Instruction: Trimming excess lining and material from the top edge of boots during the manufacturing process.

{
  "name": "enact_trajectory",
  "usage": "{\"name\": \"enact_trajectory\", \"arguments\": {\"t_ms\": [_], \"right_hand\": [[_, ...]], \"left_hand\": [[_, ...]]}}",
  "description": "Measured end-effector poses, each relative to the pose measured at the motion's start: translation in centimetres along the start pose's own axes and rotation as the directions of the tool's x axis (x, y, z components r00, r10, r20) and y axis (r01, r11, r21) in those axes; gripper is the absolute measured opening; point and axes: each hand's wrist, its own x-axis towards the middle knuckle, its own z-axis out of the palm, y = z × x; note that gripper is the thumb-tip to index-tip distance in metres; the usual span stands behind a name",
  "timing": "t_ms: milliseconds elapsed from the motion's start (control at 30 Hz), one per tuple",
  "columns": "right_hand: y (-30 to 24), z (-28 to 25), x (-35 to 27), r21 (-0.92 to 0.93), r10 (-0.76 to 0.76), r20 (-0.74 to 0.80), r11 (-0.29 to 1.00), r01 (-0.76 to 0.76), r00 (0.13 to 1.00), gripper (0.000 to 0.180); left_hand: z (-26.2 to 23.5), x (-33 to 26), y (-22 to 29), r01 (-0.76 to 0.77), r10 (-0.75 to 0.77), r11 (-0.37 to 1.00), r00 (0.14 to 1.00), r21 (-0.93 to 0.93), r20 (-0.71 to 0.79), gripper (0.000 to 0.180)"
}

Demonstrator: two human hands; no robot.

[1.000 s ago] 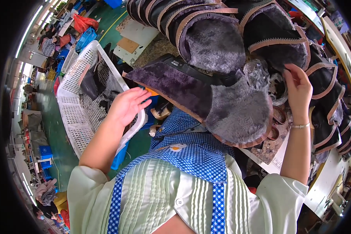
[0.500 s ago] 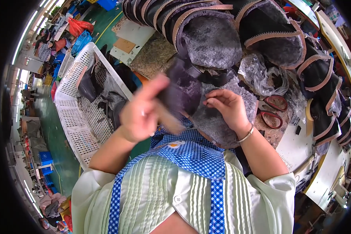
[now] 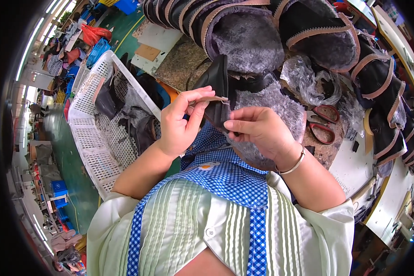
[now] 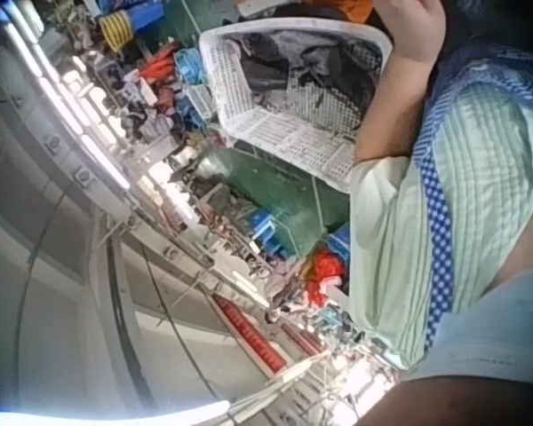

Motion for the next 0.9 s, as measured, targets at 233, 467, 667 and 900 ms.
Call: {"name": "enact_trajectory", "arguments": {"t_ms": [233, 467, 667, 900], "right_hand": [[-0.5, 2.0, 2.0, -0.810, -0.756, 0.253, 0.176, 0.560, 0.604, 0.011], [-0.3, 3.0, 3.0, -0.818, -0.758, 0.335, 0.061, 0.572, 0.560, 0.012], [0.1, 2.6, 3.1, -0.655, -0.781, 0.034, 0.454, 0.604, 0.624, 0.016], [1.5, 3.7, 1.3, -0.215, -0.548, 0.002, 0.817, 0.536, 0.836, 0.031]], "left_hand": [[-1.6, -1.7, -1.6, 0.436, -0.446, 0.893, 0.891, -0.112, -0.087, 0.017], [-1.6, -1.4, 2.1, 0.674, -0.668, 0.265, 0.644, -0.689, 0.372, 0.024], [0.9, -1.5, 0.5, 0.456, -0.530, 0.495, 0.833, -0.740, 0.159, 0.013], [1.4, -1.1, 0.7, 0.390, -0.494, 0.538, 0.864, -0.747, 0.096, 0.015]]}}
